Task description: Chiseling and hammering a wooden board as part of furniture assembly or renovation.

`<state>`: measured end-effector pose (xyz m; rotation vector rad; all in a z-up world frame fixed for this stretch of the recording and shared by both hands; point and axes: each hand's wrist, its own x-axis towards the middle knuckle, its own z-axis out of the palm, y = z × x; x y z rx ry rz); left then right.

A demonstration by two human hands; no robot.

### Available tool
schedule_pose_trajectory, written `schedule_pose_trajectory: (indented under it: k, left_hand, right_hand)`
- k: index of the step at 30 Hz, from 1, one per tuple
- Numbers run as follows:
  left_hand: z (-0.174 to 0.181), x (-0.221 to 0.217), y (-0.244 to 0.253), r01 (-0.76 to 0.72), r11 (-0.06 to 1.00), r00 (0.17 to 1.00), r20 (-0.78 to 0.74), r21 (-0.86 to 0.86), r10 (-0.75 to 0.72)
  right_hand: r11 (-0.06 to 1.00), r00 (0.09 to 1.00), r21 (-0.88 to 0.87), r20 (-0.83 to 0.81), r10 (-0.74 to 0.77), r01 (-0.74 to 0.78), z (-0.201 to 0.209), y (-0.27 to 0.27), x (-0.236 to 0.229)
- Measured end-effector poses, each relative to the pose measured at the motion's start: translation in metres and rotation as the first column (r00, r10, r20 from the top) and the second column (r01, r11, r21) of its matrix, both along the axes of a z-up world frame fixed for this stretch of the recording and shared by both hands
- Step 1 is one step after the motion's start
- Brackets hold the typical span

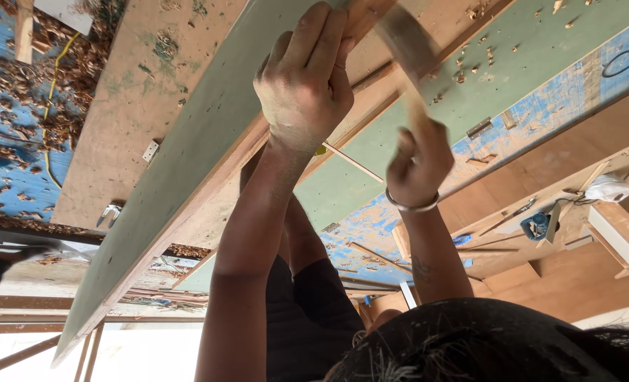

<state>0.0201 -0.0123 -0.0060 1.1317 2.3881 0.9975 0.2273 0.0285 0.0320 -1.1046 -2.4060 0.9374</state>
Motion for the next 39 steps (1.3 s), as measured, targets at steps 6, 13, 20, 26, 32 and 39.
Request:
schedule_pose_trajectory:
  k: [6,13,20,26,32,39]
  left_hand:
    - [-0.002,0.001,-0.002,0.015,1.000,1.000,0.002,-0.007,-0.015]
    - [-0.003,0.000,-0.003,0.022,1.000,1.000,0.012,-0.008,-0.022]
    - [-0.001,-0.003,0.002,0.007,0.995,1.000,-0.015,0.100,-0.006]
    - [0.001,-0.003,0.000,0.009,1.000,0.999,0.032,0.015,-0.010]
    - [0.002,-0.005,0.003,0.014,0.998,1.000,-0.017,0.054,-0.013]
    - [-0.002,-0.003,0.000,0.014,1.000,1.000,-0.019,0.013,-0.013]
  right_hand:
    - [1.000,0.989,0.023,-0.148,-0.016,0.019,0.001,-0.003,0.011]
    - [0.992,0.998,-0.115,-0.040,-0.058,0.053,0.002,-0.001,0.014]
    - [0.998,0.997,-0.048,0.065,-0.036,0.039,-0.004,-0.005,0.003]
    - [1.000,0.987,0.008,-0.155,0.031,-0.030,0.008,-0.005,0.006]
    - [1.000,0.986,0.008,0.168,0.024,-0.026,0.007,0.004,-0.012]
    - [0.997,0.993,0.018,-0.093,-0.076,0.078,-0.008,-0.011,0.005]
